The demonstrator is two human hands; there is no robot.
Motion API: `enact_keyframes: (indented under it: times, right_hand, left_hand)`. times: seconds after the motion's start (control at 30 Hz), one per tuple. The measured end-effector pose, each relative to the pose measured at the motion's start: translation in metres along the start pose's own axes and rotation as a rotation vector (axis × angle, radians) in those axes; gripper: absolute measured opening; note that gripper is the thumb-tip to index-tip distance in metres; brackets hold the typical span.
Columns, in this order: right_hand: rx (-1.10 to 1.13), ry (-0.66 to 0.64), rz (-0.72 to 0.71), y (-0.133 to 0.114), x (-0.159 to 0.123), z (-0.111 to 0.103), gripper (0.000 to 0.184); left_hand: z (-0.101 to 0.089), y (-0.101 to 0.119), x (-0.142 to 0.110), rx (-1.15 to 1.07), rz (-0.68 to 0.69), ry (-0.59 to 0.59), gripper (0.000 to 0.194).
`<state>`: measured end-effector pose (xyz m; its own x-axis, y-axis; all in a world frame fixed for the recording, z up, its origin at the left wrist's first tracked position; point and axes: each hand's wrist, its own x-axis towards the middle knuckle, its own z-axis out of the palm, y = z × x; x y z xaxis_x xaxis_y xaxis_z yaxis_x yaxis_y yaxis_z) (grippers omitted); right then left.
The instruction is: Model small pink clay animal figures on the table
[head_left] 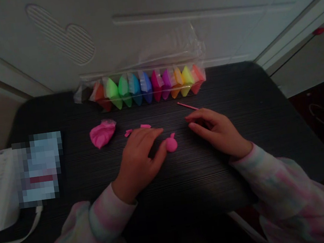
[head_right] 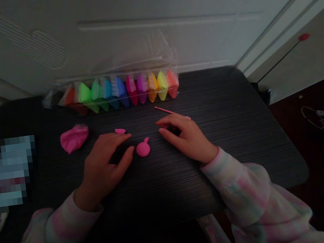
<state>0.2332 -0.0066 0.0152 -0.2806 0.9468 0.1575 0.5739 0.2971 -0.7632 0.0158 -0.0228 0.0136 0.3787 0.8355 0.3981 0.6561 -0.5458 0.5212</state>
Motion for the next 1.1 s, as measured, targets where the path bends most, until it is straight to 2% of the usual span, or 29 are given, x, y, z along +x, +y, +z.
enact_keyframes:
  times: [0.07, 0.1, 0.17, 0.3, 0.37, 0.47, 0.57, 0.73, 0.8, 0.97, 1.1]
  right_hand:
    - [-0.019, -0.018, -0.031, -0.002, 0.000, 0.001, 0.015]
    - [-0.030, -0.031, -0.050, -0.003, 0.000, 0.001, 0.015]
    - [-0.046, -0.057, -0.092, -0.004, -0.001, 0.003, 0.016]
    - [-0.107, -0.105, -0.182, -0.007, -0.003, 0.006, 0.026]
    - [-0.201, -0.153, -0.227, -0.008, -0.004, 0.008, 0.039]
    - [-0.339, -0.225, -0.248, -0.012, -0.004, 0.014, 0.056]
    - [-0.407, -0.233, -0.237, -0.017, -0.003, 0.022, 0.057]
    - [-0.434, -0.226, -0.213, -0.024, -0.002, 0.031, 0.034]
    - [-0.446, -0.199, -0.214, -0.025, -0.002, 0.032, 0.031]
    - [-0.499, -0.132, -0.205, -0.021, -0.002, 0.034, 0.034]
    - [-0.487, -0.118, -0.196, -0.020, -0.002, 0.034, 0.049]
  left_hand:
    - [-0.008, -0.006, 0.004, 0.044, -0.021, 0.041, 0.018]
    - [-0.013, -0.009, 0.006, 0.064, -0.042, 0.024, 0.017]
    - [-0.023, -0.015, 0.010, 0.084, -0.083, -0.075, 0.016]
    - [-0.039, -0.024, 0.011, 0.060, -0.104, -0.355, 0.024]
    - [-0.042, -0.029, 0.009, 0.060, -0.105, -0.430, 0.029]
    - [-0.039, -0.037, 0.006, 0.073, -0.111, -0.477, 0.028]
    - [-0.034, -0.041, 0.007, 0.086, -0.135, -0.485, 0.025]
    - [-0.032, -0.038, 0.013, 0.109, -0.186, -0.509, 0.026]
    - [-0.032, -0.037, 0.013, 0.096, -0.197, -0.489, 0.022]
    - [-0.029, -0.031, 0.012, -0.012, -0.317, -0.400, 0.019]
    - [-0.026, -0.023, 0.012, -0.209, -0.392, -0.331, 0.032]
